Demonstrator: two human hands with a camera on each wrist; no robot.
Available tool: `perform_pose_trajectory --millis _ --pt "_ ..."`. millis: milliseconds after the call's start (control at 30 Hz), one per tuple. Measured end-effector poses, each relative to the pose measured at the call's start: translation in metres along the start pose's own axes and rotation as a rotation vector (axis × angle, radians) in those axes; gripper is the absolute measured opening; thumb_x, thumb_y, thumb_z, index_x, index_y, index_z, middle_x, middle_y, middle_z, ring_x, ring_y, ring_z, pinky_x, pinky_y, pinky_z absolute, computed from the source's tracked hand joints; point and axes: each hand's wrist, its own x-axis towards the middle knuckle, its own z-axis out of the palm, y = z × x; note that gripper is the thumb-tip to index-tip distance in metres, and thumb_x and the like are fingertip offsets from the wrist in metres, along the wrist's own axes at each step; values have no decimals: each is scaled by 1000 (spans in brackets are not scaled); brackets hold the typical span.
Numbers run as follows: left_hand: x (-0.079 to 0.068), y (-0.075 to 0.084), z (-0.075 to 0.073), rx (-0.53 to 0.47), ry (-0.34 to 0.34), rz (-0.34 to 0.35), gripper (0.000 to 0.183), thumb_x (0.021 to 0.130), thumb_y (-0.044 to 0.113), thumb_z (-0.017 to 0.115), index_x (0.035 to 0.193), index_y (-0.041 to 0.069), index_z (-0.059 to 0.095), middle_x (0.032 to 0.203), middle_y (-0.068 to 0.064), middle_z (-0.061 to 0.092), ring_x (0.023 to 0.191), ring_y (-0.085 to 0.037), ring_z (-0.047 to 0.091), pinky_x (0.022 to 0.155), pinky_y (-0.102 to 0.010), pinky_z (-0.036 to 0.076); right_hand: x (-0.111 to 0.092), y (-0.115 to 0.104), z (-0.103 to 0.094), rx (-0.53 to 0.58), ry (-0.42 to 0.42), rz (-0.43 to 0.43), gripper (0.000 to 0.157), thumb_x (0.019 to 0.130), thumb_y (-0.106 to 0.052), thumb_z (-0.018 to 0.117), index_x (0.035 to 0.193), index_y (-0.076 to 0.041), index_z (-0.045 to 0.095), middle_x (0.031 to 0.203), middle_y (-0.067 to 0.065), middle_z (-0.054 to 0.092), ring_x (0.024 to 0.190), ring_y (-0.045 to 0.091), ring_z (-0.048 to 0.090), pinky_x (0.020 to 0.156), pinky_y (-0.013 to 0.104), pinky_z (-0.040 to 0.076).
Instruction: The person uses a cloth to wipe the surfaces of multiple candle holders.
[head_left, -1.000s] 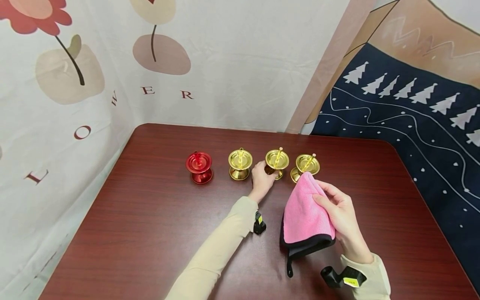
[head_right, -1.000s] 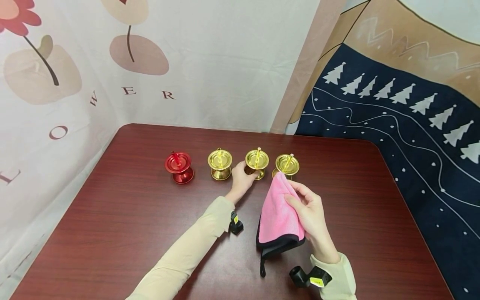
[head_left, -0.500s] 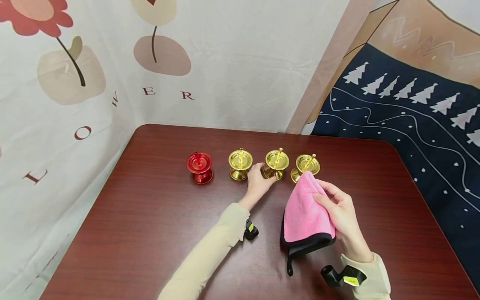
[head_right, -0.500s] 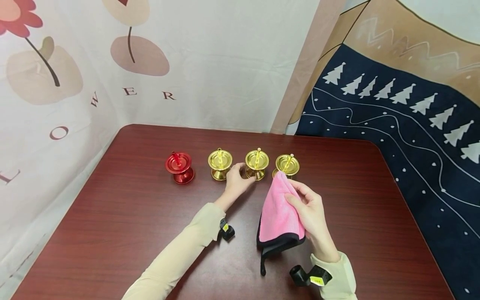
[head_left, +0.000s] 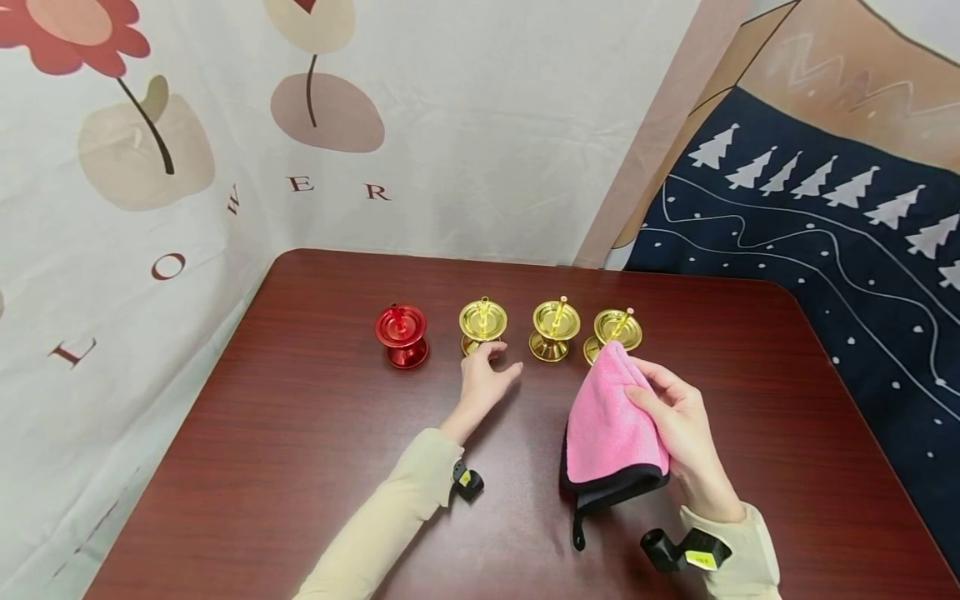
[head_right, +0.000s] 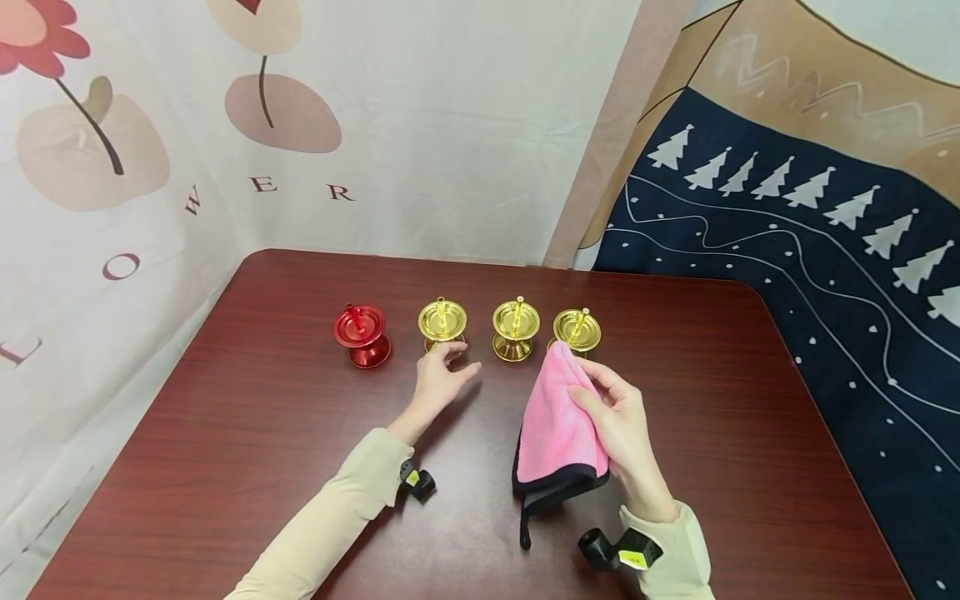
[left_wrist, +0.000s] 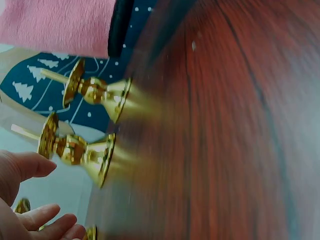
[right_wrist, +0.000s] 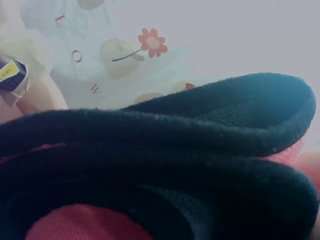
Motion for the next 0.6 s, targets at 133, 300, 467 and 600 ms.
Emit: perform_pose_trajectory --millis 133,300,467,600 --pt "3 -6 -9 -39 53 -36 30 69 6 75 94 -6 66 90 -19 68 86 -33 65 80 -41 49 0 1 0 6 -7 3 32 86 4 60 104 -20 71 91 -6 68 75 8 62 63 20 50" --pt "6 -12 -18 -61 127 -58 25 70 4 74 90 -6 63 84 -19 68 76 -31 66 72 -40 52 1 1 1 10 -13 -2 32 86 4 59 103 -21 71 90 -6 68 74 8 62 63 20 50" --pt "11 -12 -20 -61 214 -116 33 68 4 75 94 -2 56 86 -17 64 79 -30 62 74 -38 48 0 1 1 -3 -14 -4 32 86 4 59 102 -21 71 90 -6 68 75 8 61 64 20 50" --pt "16 -14 -18 -82 262 -156 39 67 3 75 99 -1 53 91 -16 60 83 -30 58 76 -37 45 0 1 2 -10 -15 -2 32 86 4 59 102 -21 70 90 -7 68 76 8 61 64 20 50"
